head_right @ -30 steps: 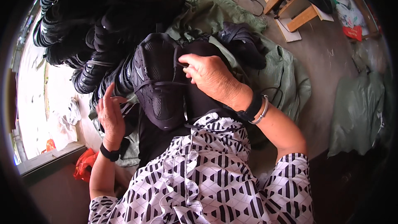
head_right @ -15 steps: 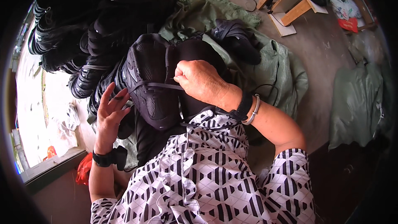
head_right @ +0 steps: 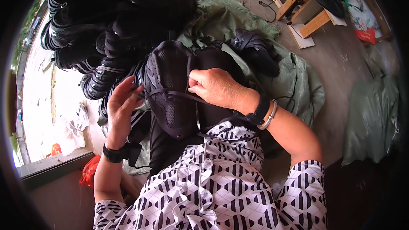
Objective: The person sits on the floor and laces a black sneaker held on their lap. They thread the laces through the eyelets, pull them tight, and tie a knot. A large stack of similar shoes is visible nearby.
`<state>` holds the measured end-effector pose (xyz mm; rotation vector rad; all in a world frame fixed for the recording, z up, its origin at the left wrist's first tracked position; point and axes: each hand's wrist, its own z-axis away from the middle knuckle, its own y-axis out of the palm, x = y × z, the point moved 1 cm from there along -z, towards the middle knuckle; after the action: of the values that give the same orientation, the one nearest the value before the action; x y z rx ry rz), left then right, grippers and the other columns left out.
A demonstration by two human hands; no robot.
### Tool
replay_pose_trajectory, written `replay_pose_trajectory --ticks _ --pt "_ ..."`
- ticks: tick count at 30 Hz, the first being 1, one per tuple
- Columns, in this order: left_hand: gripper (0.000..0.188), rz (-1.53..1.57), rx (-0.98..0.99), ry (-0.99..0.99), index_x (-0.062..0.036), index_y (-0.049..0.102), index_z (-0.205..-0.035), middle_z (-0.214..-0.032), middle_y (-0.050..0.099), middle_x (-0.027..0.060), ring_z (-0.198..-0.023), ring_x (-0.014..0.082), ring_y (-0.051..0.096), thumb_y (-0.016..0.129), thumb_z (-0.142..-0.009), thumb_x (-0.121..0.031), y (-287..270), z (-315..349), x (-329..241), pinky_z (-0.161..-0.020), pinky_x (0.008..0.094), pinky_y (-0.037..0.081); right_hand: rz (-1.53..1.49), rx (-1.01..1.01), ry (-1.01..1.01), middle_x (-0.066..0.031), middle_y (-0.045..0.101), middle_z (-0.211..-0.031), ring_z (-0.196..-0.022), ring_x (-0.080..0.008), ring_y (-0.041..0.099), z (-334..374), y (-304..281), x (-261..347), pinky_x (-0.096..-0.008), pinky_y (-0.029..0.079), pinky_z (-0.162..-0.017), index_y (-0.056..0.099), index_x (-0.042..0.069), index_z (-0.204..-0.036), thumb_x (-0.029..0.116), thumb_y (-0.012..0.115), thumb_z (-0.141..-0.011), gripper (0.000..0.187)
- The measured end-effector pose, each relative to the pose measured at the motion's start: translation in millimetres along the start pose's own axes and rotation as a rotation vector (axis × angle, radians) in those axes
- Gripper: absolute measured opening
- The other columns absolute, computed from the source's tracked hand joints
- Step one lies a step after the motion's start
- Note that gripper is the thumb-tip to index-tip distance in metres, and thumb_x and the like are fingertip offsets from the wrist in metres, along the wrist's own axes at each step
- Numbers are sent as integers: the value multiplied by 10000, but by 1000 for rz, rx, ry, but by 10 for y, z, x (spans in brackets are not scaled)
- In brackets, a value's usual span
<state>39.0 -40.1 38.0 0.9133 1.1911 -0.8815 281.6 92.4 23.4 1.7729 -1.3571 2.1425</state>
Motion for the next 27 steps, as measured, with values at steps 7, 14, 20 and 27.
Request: replay_pose_trajectory --ticks 7,14,20,27 --pt "188 -150 36 -6 25 669 -1082 -894 700 50 -762 109 685 637 -921 -67 33 -88 139 -615 196 514 20 58 131 -123 645 -695 -692 -309 658 8 -32 67 -390 508 -632 600 47 -839 161 657 -845 128" --pt "72 -664 66 339 2 635 -923 -755 594 12 -709 89 541 640 -863 -37 168 -43 139 -688 248 453 -5 0 36 -69 596 -584 -532 -143 596 10 17 1 -294 455 -536 584 31 -837 100 654 -867 103" --pt "95 -276 51 -57 -7 613 -908 -716 527 -69 -655 19 467 618 -914 -101 167 -58 124 -602 190 394 -22 -9 34 -66 593 -577 -527 -139 590 18 27 -5 -291 454 -535 580 29 -830 99 650 -869 107" --pt "157 -333 76 38 14 666 -884 -765 637 -30 -693 16 536 715 -873 -136 178 -126 169 -616 178 430 -18 -23 26 -66 583 -566 -518 -140 580 12 24 6 -295 449 -532 577 29 -826 98 653 -867 110"
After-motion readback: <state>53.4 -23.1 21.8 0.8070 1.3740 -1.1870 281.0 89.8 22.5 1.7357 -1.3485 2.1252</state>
